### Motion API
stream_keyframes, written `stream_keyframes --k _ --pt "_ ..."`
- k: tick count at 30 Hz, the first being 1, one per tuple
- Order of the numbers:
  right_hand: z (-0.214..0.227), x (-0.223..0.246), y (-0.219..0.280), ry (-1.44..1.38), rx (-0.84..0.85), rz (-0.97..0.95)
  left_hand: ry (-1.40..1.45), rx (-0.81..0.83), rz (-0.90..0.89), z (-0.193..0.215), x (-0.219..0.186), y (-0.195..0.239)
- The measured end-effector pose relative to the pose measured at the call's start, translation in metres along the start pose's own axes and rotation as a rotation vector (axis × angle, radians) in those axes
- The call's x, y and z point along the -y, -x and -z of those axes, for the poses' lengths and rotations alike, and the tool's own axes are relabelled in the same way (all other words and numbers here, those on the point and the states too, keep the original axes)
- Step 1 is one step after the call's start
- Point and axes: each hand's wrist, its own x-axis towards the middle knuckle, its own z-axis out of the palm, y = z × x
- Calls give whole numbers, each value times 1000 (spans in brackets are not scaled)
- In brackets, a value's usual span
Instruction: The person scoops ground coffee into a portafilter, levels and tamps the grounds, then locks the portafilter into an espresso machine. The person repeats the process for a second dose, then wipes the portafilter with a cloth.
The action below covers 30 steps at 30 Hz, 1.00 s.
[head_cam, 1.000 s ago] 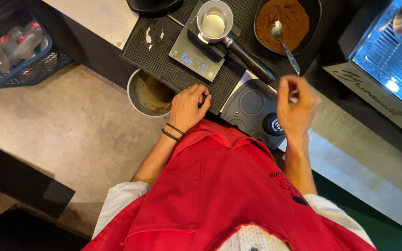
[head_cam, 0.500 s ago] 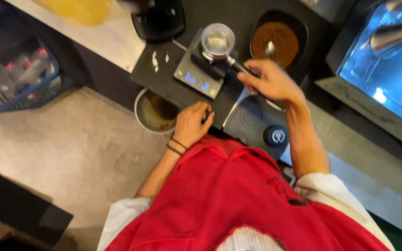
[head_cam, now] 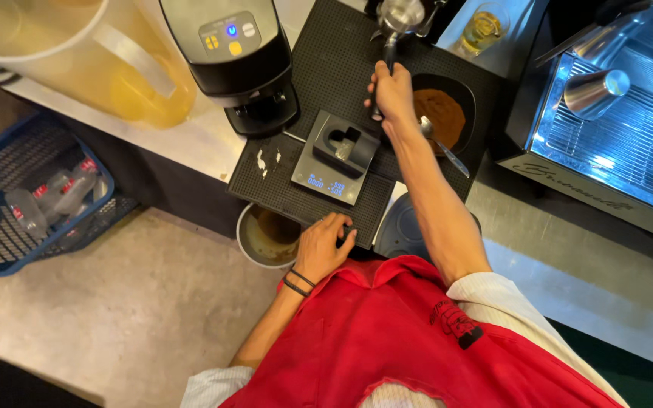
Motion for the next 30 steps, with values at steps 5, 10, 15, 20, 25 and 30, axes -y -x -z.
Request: stream_keyframes --k 5,10,15,20,25,30 --pt "-17 -18 -48 -222 -143 -37 9 24 -12 2 2 0" --pt "-7 -26 -85 -210 -139 -62 2 42 -25 4 4 -3" --pt "-1 -42 -103 -196 -141 -21 25 20 -72 16 -11 -2" --pt "25 -40 -66 112 -122 193 64 -269 -226 51 -48 -21" --pt "50 -29 63 216 -42 598 4 -349 -233 62 -47 -49" --pt "97 -62 161 311 -43 593 12 -368 -210 59 -46 -52"
